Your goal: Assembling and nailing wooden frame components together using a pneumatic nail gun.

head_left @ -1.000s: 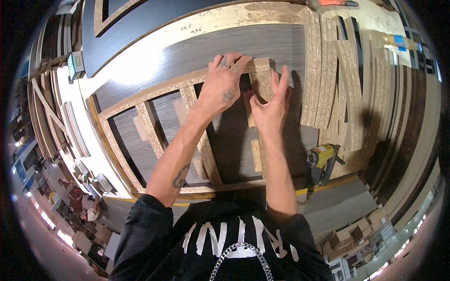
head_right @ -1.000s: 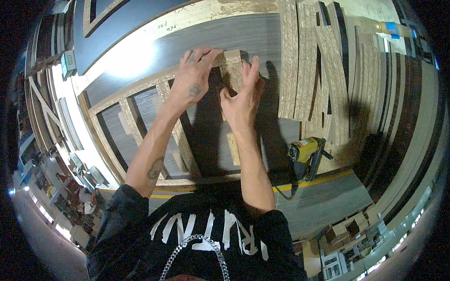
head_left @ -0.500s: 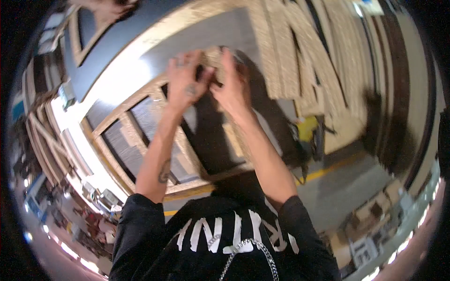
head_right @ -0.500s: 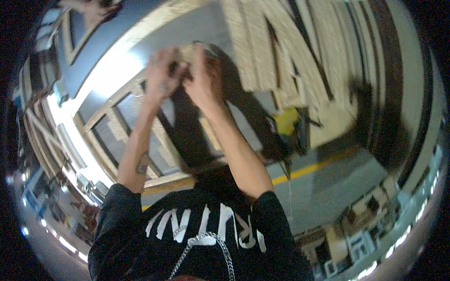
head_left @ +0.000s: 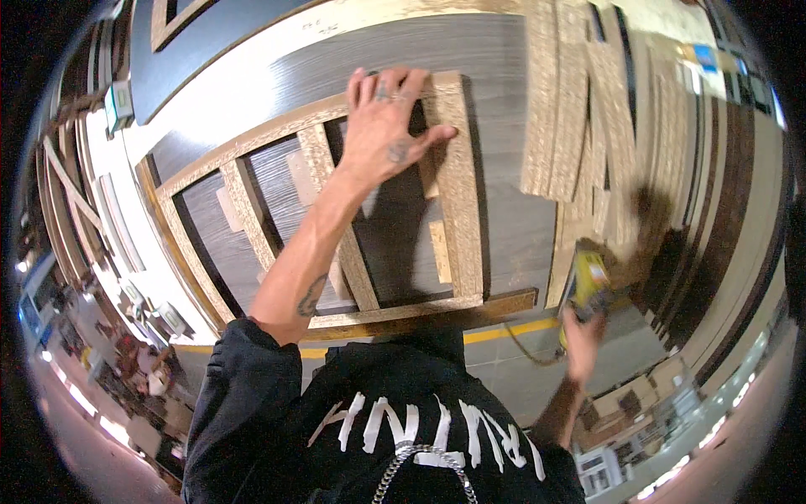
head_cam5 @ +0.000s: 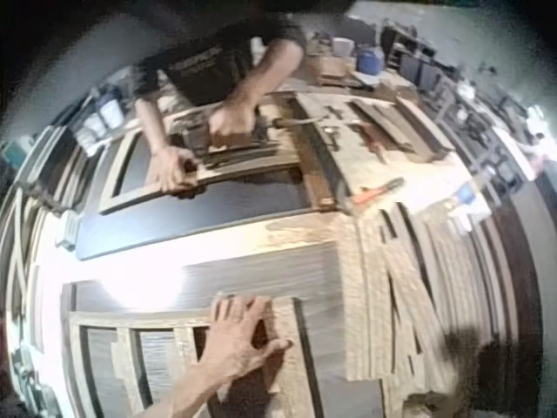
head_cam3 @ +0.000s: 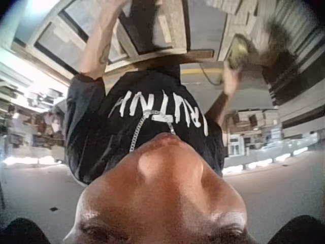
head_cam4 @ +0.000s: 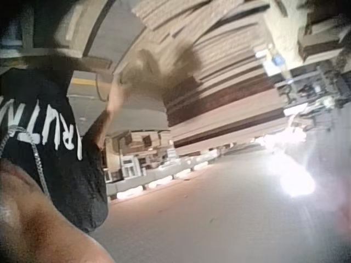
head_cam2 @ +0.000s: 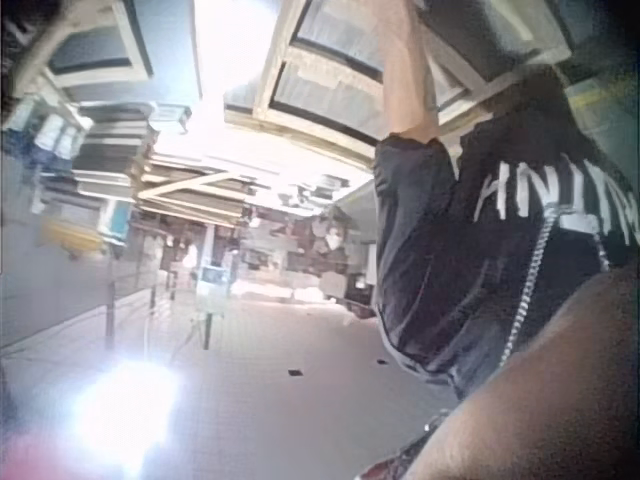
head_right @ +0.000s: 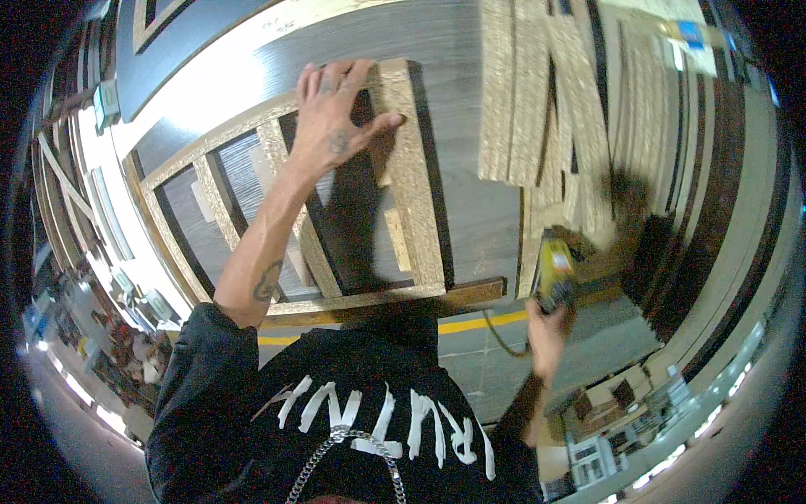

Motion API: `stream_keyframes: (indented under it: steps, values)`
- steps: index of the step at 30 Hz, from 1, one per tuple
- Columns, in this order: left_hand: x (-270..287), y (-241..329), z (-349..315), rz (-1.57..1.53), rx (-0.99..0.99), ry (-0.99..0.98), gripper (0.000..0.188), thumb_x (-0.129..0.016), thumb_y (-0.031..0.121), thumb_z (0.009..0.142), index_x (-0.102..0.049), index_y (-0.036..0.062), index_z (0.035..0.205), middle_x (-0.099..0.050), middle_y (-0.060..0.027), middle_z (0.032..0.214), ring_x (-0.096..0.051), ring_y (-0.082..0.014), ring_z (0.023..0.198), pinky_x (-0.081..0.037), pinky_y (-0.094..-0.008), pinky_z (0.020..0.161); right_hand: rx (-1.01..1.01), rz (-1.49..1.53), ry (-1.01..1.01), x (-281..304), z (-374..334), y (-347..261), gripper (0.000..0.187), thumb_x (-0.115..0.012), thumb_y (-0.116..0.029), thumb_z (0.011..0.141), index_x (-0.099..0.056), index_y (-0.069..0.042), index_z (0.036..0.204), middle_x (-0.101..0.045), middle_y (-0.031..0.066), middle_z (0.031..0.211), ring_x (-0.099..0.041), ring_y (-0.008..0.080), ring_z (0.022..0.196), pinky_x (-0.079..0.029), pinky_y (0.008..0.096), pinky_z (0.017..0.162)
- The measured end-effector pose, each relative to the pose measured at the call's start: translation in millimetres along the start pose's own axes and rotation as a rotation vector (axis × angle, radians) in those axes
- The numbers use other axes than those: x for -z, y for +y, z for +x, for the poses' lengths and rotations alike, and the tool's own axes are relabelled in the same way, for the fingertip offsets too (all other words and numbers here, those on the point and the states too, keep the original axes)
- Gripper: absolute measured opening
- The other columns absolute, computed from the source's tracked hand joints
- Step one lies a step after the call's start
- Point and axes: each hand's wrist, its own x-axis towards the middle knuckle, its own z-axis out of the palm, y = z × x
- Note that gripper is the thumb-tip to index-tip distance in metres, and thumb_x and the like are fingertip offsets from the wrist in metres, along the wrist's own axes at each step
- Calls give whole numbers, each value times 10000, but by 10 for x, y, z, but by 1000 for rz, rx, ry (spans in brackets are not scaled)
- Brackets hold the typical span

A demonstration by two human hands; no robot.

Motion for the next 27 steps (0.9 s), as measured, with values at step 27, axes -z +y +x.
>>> stream_keyframes:
  steps: [27]
  values:
    - [128,-96,-66,-231,73,9,658,-674,450,857,-485,69,1359,-506,-127,1263,-465,-316,1138,-296,-469,1082,938,-117,-191,700,1478,-2877,416,-833,-290,759,-695,29,987,-666,134,868,-641,197,745,-527,348,662]
